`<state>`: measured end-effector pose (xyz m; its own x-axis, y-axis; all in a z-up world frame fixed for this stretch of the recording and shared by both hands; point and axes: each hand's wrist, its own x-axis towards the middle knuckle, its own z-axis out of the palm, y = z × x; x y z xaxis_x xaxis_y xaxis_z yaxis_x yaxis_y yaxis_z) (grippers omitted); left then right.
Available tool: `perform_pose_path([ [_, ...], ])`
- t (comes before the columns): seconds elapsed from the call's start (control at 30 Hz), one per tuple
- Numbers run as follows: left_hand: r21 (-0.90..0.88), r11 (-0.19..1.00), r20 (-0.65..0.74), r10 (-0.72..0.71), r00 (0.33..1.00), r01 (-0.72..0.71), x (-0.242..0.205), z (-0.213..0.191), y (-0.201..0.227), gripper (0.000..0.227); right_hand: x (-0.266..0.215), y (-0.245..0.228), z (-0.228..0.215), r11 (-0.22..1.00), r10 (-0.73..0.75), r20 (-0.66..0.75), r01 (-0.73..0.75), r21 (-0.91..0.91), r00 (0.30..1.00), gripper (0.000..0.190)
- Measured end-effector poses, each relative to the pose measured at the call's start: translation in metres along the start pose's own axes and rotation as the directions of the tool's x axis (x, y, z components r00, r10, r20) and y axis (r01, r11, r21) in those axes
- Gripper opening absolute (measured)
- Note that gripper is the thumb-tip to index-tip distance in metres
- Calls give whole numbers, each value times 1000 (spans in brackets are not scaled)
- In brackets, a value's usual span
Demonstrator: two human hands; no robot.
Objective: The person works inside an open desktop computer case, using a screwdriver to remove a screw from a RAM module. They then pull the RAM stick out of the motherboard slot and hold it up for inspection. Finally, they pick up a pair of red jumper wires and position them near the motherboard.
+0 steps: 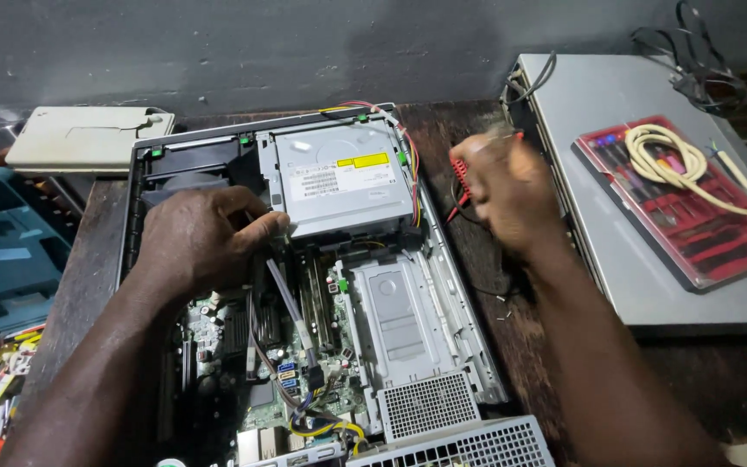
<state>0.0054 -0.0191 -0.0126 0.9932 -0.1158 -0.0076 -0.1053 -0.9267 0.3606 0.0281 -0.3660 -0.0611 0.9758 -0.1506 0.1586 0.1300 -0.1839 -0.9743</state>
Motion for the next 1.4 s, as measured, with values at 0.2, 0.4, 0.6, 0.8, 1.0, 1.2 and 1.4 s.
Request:
perform_pose_path([
  [0.2, 9, 1000, 4, -2, 1000, 2, 2, 2, -1, 31, -11, -18, -11, 947, -239, -101, 255, 197, 966, 52],
  [0.4, 151, 984, 29, -101, 995, 95, 11, 13, -7, 41, -46, -48, -5, 816, -559, -295, 578, -28, 775, 53],
  [0.6, 129, 991, -18, -36, 999, 38, 10, 17, -13, 41, -53, -37, -2, 715, -678, -282, 698, -40, 679, 49],
  [0.8, 126, 990, 16, -66, 998, 64, 11, 14, -11, 42, -62, 0, 14, 820, -573, 36, 571, 41, 819, 21],
  [1.0, 160, 984, 51, -86, 995, 77, 14, 13, -9, 44, -62, 2, 24, 828, -552, 180, 561, 5, 814, 19],
  [1.2, 150, 984, 36, -103, 994, 97, 13, 14, -10, 42, -58, 7, 24, 845, -531, 224, 531, 65, 817, 18],
  [1.4, 152, 985, 0, -78, 997, 77, 14, 19, -15, 41, -55, 14, 22, 852, -523, 257, 509, 125, 813, 16],
])
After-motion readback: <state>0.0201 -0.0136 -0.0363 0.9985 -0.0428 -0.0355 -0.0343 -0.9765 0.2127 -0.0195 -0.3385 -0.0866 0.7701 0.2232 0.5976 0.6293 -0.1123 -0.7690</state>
